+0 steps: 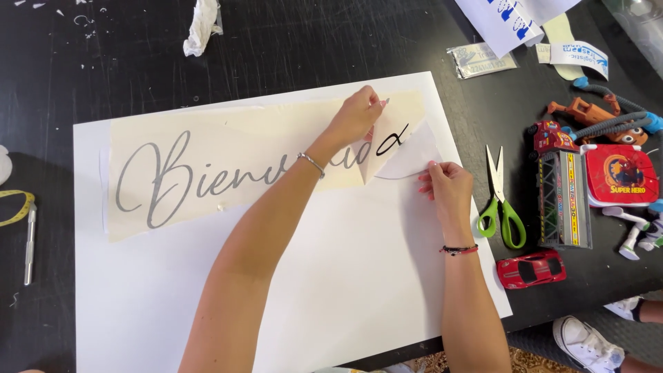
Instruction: Applying a large vinyl decal with the word 'Bienvenidos' onto a white board using a squeegee.
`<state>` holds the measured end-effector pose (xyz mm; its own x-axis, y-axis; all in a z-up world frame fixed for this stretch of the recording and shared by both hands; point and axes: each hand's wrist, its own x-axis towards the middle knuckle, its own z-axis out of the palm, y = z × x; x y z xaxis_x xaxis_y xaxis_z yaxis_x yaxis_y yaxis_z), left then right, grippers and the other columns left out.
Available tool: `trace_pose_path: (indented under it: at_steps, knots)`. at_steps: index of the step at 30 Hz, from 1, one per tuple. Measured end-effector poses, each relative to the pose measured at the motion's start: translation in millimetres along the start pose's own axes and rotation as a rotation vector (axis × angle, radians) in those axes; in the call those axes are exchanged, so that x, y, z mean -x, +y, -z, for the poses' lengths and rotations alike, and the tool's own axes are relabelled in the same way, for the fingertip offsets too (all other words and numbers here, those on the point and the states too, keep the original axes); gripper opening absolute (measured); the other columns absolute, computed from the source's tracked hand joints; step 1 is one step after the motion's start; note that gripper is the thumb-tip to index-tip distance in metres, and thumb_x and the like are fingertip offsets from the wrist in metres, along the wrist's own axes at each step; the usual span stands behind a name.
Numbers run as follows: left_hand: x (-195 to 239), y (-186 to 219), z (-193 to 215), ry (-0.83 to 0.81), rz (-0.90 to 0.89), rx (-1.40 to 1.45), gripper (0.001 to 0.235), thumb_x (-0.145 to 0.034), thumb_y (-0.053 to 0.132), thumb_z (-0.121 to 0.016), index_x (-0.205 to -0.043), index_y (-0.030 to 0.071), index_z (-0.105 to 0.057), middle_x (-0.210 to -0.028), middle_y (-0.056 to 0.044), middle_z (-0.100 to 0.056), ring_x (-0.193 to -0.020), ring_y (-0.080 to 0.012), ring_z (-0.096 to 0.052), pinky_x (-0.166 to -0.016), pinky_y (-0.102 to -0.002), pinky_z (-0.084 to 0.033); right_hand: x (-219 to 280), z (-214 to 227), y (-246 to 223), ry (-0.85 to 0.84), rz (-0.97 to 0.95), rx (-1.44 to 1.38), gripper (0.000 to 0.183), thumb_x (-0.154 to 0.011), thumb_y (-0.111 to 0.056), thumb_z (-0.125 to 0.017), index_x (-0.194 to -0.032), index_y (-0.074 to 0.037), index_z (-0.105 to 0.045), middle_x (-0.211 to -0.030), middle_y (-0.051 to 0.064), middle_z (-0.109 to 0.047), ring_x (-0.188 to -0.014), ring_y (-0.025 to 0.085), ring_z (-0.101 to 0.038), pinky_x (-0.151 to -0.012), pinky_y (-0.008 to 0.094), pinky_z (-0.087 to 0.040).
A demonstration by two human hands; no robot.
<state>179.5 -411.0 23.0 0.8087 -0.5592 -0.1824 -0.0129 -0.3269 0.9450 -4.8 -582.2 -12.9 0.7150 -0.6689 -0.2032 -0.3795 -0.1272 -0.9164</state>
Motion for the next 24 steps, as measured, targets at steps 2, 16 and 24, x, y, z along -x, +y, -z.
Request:
trace_pose_path:
  at_steps: [2, 16, 24]
  knots:
    - [-14, -5, -1, -0.003, -0.015, -0.049, 0.024, -0.101, 0.024, -0.048, -0.11, 0.004, -0.057, -0.087, -0.015, -0.067, -0.068, -0.0211, -0.078, -0.061, -0.028, -0.071, 4, 1, -5, -0.006, -0.011, 0.014, 0.019, -0.097, -0.015, -0.062, -0.094, 0.002, -0.07, -0.074, 0.016, -0.073, -0.049, 0.016, -0.066, -0.04, 0.02, -0.046]
    - [36, 17, -26, -0.03, 0.017, 0.019, 0.033, -0.101, 0.035, -0.049, -0.11, 0.008, -0.063, -0.096, -0.014, -0.08, -0.082, -0.0233, -0.08, -0.071, -0.03, -0.065, 19, 0, -19, 0.0, 0.024, 0.117, 0.026, -0.101, -0.017, -0.059, -0.098, 0.006, -0.069, -0.073, 0.015, -0.07, -0.05, 0.015, -0.064, -0.044, 0.022, -0.048]
    - [36, -43, -89, -0.01, -0.42, -0.777, 0.064, -0.089, 0.049, -0.074, -0.134, 0.005, -0.062, -0.129, -0.016, -0.065, -0.13, -0.0339, -0.057, -0.108, -0.048, -0.05, 19, -3, -24, 0.021, 0.007, 0.163, 0.028, -0.1, -0.017, -0.06, -0.1, 0.01, -0.07, -0.075, 0.02, -0.071, -0.051, 0.02, -0.065, -0.044, 0.027, -0.05]
